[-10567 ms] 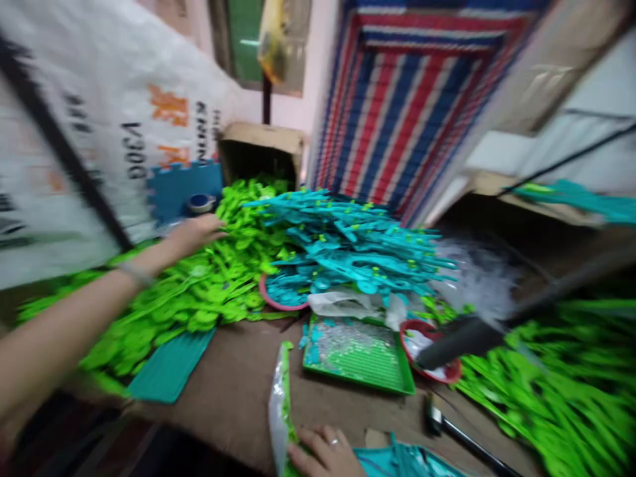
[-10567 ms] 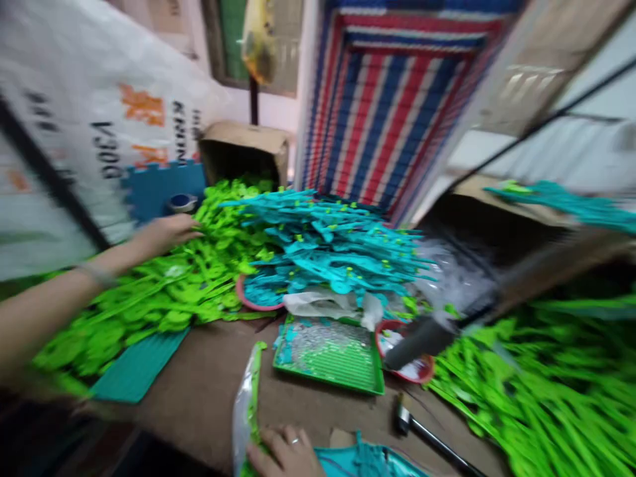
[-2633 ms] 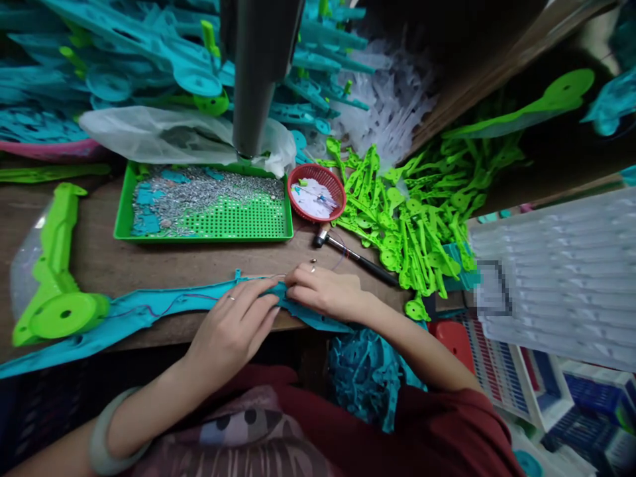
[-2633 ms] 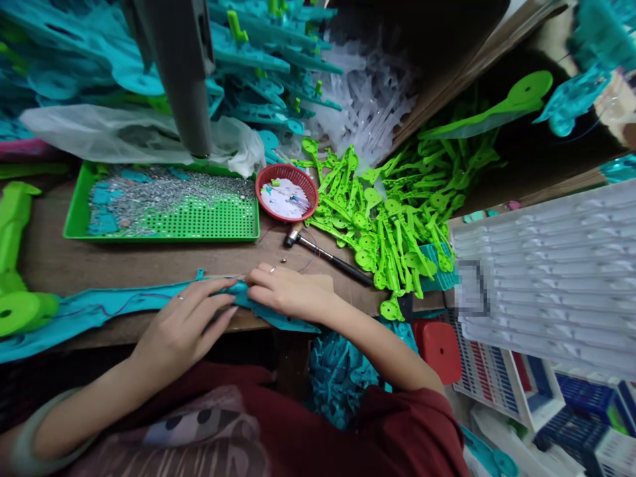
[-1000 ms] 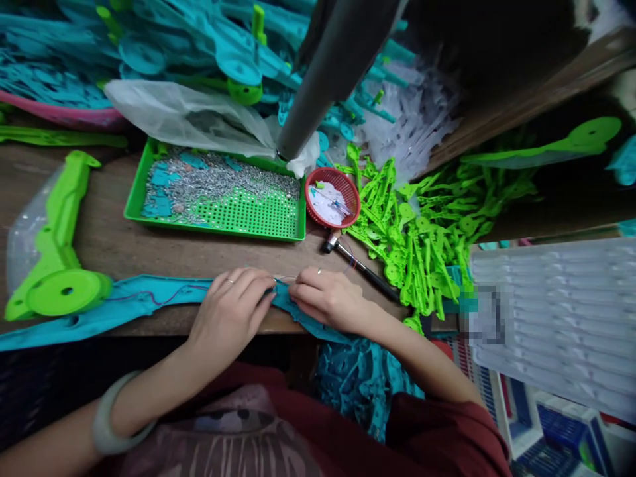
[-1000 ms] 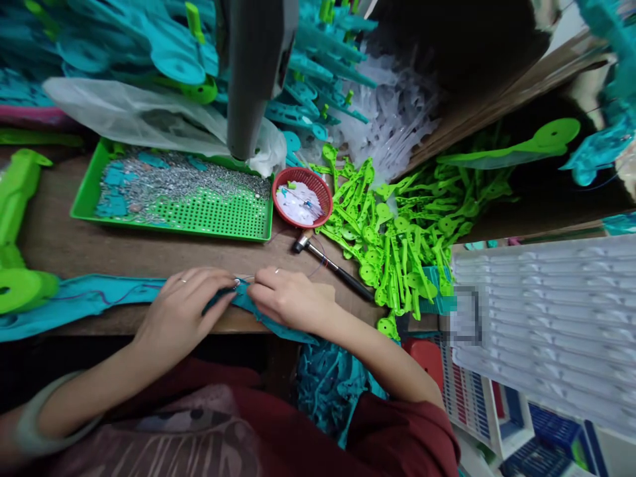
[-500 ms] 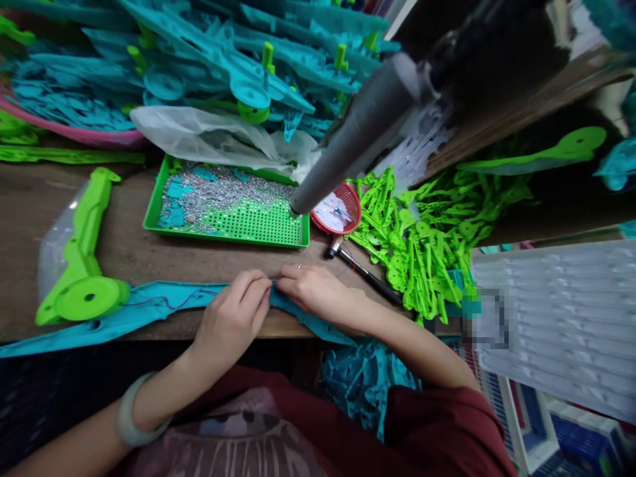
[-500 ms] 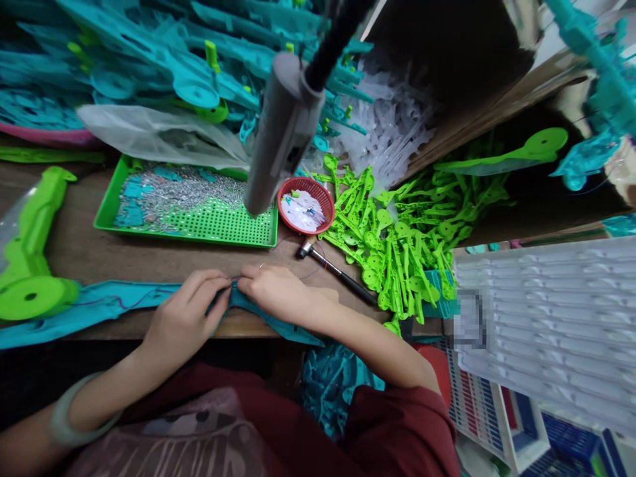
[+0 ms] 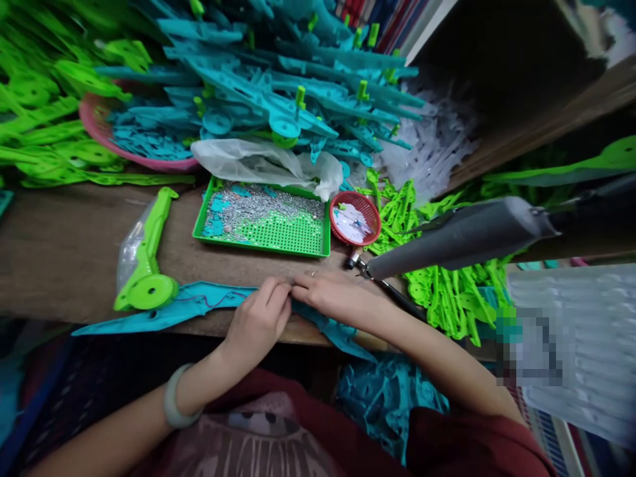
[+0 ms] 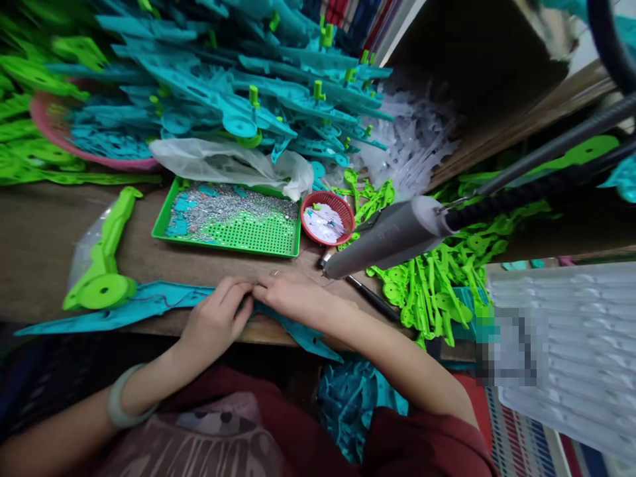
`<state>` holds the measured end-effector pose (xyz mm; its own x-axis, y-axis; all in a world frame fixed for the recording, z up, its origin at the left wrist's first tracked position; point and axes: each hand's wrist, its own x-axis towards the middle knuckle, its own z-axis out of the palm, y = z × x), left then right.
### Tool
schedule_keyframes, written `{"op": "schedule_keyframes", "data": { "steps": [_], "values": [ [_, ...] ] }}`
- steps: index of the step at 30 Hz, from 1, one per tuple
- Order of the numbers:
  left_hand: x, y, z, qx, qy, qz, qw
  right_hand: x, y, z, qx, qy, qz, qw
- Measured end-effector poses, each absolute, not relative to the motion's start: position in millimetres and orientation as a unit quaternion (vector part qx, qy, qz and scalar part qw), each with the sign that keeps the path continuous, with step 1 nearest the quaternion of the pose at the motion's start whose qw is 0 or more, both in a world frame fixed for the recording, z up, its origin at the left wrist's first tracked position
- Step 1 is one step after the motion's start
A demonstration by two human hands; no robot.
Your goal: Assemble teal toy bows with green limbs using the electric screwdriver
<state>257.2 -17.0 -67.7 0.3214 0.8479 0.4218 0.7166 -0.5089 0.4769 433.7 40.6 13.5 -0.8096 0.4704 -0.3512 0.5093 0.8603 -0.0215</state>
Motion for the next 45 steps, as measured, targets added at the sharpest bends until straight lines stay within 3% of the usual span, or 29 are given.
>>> {"op": "schedule_keyframes", "data": {
  "steps": [7,17,25,30,34,38,41,45],
  "values": [
    [254.1,-17.0,-67.0,0.814,0.475,0.321,0.099,446.0,47.7,9.3,0.213,0.961,-0.069,0.163],
    [255.7,-14.4,-65.3,0.821,0.466,0.322,0.069,495.7,11.9,-7.8,0.201,0.979,0.020,0.013],
    [257.7,-14.5,-65.5,0.819,0.470,0.321,0.071,490.5,4.1,-7.2,0.169,0.985,-0.005,0.034],
    [255.8,-16.2,-66.0,0.818,0.468,0.324,0.088,486.9,17.1,-1.4,0.234,0.954,-0.155,0.101],
    [251.0,-10.8,-67.6,0.813,0.448,0.335,0.164,480.8,26.9,4.4,0.359,0.878,-0.307,0.080],
    [248.4,-2.5,-63.3,0.785,0.431,0.367,0.250,458.5,18.6,4.2,0.423,0.879,-0.222,0.003],
    [237.3,-3.6,-52.9,0.758,0.436,0.391,0.287,445.2,9.8,-5.6,0.426,0.895,-0.134,-0.002],
    [183.5,-14.8,-34.1,0.783,0.451,0.383,0.192,453.7,-0.3,-10.9,0.435,0.891,-0.110,-0.064]
  ]
}}
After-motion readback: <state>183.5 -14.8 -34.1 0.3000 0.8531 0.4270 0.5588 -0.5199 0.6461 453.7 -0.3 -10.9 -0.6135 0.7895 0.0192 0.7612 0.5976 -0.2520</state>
